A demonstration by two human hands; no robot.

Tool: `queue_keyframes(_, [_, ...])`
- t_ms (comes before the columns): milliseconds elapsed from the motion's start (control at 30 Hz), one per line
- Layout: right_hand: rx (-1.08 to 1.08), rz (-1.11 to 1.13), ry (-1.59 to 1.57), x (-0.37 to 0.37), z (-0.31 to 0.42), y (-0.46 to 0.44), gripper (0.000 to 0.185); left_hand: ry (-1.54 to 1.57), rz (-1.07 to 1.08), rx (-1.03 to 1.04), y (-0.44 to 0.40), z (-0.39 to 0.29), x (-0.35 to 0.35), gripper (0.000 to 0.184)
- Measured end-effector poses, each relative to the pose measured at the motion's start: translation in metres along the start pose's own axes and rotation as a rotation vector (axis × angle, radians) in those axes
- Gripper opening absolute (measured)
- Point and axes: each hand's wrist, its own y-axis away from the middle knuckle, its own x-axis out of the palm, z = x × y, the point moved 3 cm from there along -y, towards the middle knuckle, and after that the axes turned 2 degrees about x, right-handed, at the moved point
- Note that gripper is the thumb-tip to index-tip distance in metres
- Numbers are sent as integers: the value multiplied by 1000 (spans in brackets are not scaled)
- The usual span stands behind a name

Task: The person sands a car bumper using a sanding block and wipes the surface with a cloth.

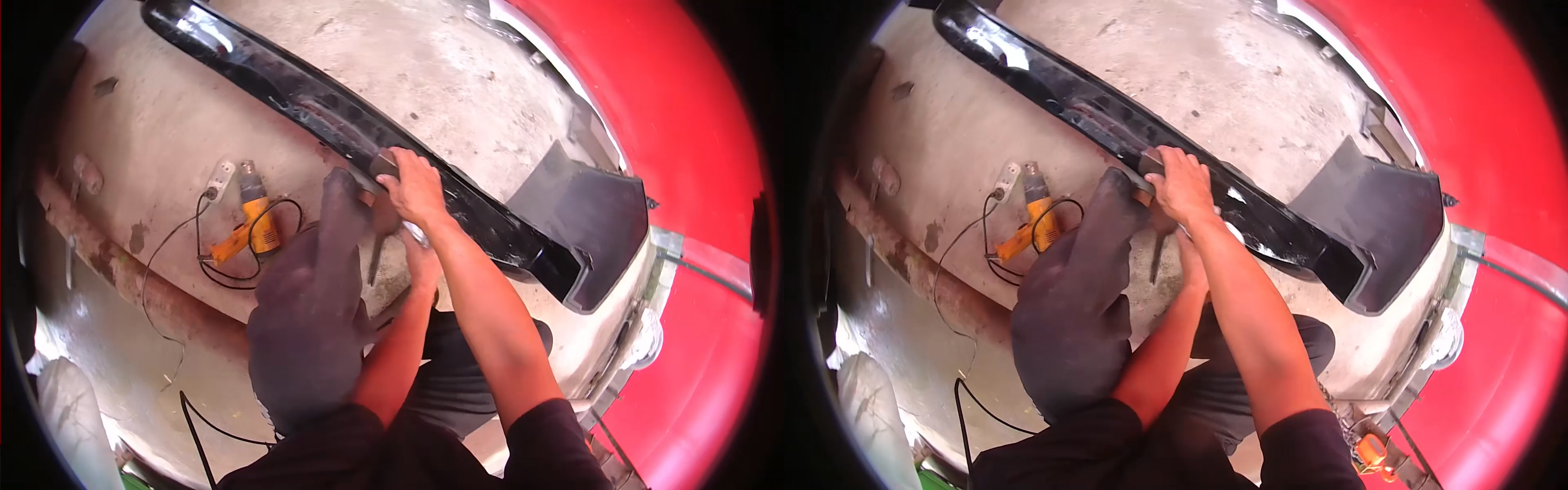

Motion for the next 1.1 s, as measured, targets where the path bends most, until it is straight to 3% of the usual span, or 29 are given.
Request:
queue_keyframes(33, [13, 22, -6, -3, -3, 6, 53, 102, -91, 17, -6, -23, -8, 70])
queue_keyframes(67, [6, 48, -9, -3, -3, 4, 54, 264, -200, 14, -18, -36, -12, 57])
queue_keyframes(100, [5, 41, -43, -2, -8, 3, 53, 247, -295, -9, -28, -53, -21, 56])
queue_keyframes(133, [33, 58, -86, -5, -11, 5, 51, 351, -302, -1, -40, -51, -24, 50])
queue_keyframes(233, [35, 44, -6, -23, -39, 27, 49, 358, -202, -94, -36, -58, -21, 43])
queue_keyframes(300, [54, 1, 68, -44, -73, 55, 48, 60, -237, -18, -24, -61, -12, 41])
queue_keyframes(333, [78, -24, 127, -54, -93, 73, 47, 63, -230, -17, -17, -55, -6, 41])
queue_keyframes(467, [277, -138, 98, -109, -160, 177, 43, -91, -53, -324, 28, -12, 21, 44])
queue_keyframes(567, [451, -159, -39, -152, -157, 249, 43, 130, 32, -284, 64, 8, 49, 47])
queue_keyframes(633, [475, -217, -168, -157, -154, 278, 44, 355, 200, -552, 85, 13, 67, 43])
queue_keyframes(733, [460, -358, -414, -152, -148, 291, 45, 423, 157, -650, 82, 2, 65, 41])
queue_keyframes(767, [458, -399, -379, -149, -144, 292, 44, 354, 123, -577, 72, -6, 58, 42])
queue_keyframes(867, [422, -481, -290, -144, -149, 291, 44, 204, -22, -62, 31, -48, 35, 38])
queue_keyframes(967, [458, -593, -626, -145, -161, 293, 43, -615, -121, 458, 2, -100, 14, 38])
queue_keyframes(1000, [455, -613, -639, -146, -165, 294, 43, -679, -114, 659, -3, -110, 17, 42])
queue_keyframes(1067, [439, -668, -836, -144, -168, 296, 42, -989, 20, 676, -17, -126, 22, 43])
queue_keyframes(1100, [457, -670, -793, -145, -168, 298, 42, -1209, 70, 649, -17, -127, 30, 40])
